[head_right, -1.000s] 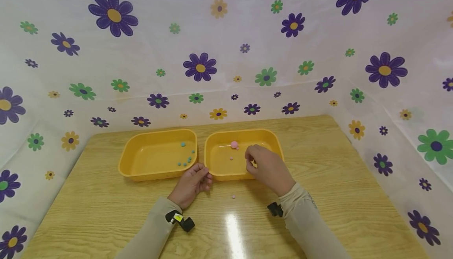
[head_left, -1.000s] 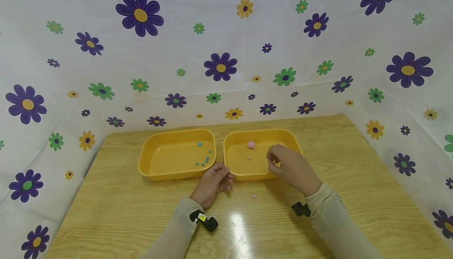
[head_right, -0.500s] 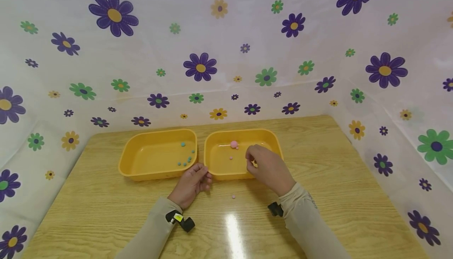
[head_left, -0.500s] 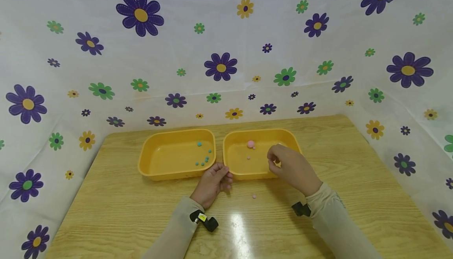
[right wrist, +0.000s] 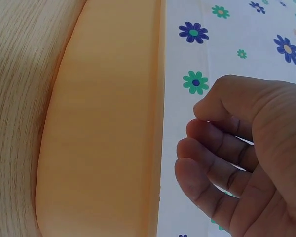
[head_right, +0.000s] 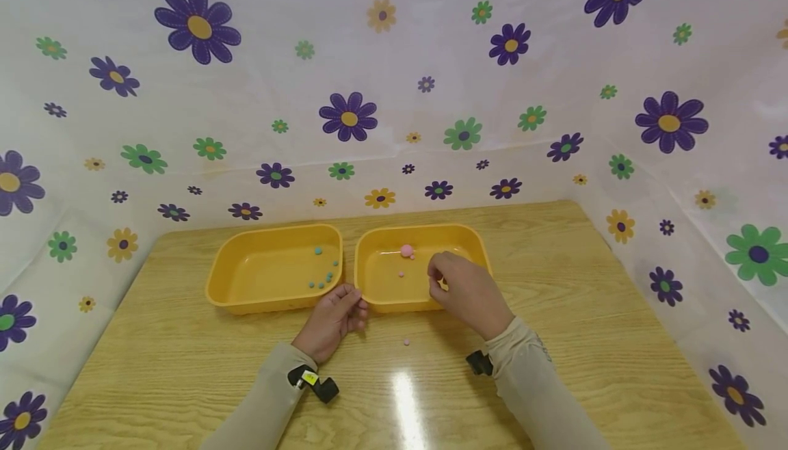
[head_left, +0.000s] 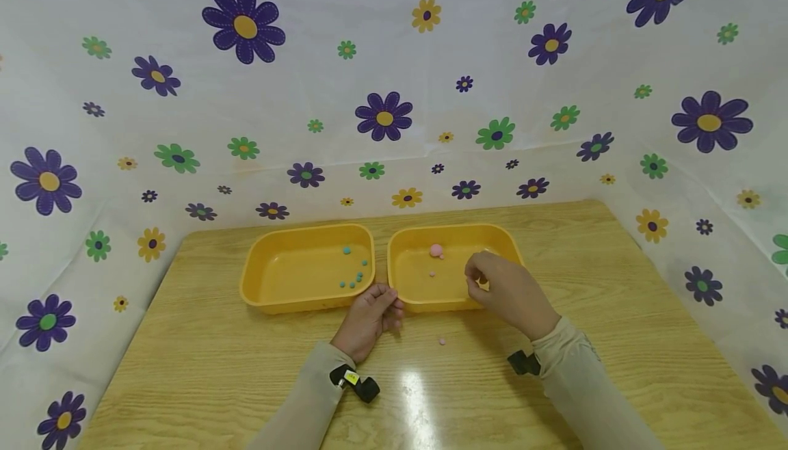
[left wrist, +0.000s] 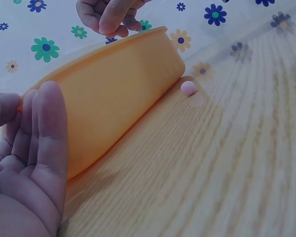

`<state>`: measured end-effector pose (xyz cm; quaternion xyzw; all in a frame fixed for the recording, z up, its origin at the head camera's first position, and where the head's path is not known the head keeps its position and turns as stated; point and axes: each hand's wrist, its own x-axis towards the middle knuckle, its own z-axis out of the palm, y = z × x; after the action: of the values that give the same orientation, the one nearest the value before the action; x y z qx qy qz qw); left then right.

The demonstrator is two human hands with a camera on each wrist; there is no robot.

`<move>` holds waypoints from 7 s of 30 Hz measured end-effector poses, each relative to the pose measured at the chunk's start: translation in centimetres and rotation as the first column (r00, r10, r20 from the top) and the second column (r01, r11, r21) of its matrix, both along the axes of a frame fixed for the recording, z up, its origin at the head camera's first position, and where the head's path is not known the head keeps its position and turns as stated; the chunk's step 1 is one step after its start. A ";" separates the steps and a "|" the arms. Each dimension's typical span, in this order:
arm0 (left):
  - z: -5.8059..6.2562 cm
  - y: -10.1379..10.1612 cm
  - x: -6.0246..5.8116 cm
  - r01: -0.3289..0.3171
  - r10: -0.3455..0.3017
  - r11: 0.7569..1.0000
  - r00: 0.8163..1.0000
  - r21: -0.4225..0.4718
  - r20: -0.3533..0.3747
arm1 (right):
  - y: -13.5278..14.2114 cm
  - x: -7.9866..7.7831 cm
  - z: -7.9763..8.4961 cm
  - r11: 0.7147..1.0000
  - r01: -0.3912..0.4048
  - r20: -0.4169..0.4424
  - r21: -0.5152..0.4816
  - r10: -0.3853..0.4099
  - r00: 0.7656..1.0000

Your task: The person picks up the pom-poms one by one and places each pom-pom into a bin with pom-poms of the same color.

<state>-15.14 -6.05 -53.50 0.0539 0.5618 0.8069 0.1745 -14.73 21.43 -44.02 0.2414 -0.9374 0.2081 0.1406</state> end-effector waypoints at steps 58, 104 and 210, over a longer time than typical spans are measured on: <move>0.2 0.5 0.1 0.031 -0.031 1.000 1.000 -0.002 0.006 | -2.6 -13.7 0.4 0.822 -0.318 0.541 0.473 0.015 0.841; -0.2 0.1 -0.1 0.018 -0.018 1.000 1.000 -0.017 -0.017 | 1.4 -0.5 1.5 0.993 -0.117 0.119 -0.025 0.119 0.986; 0.0 -0.1 -0.2 0.036 -0.036 0.999 0.999 0.001 -0.017 | -4.1 2.0 -3.3 0.884 -0.442 0.290 0.154 0.387 0.875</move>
<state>-15.30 -6.10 -53.54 0.0710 0.5615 0.8036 0.1843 -12.69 17.35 -47.35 0.4233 -0.8902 0.1594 -0.0541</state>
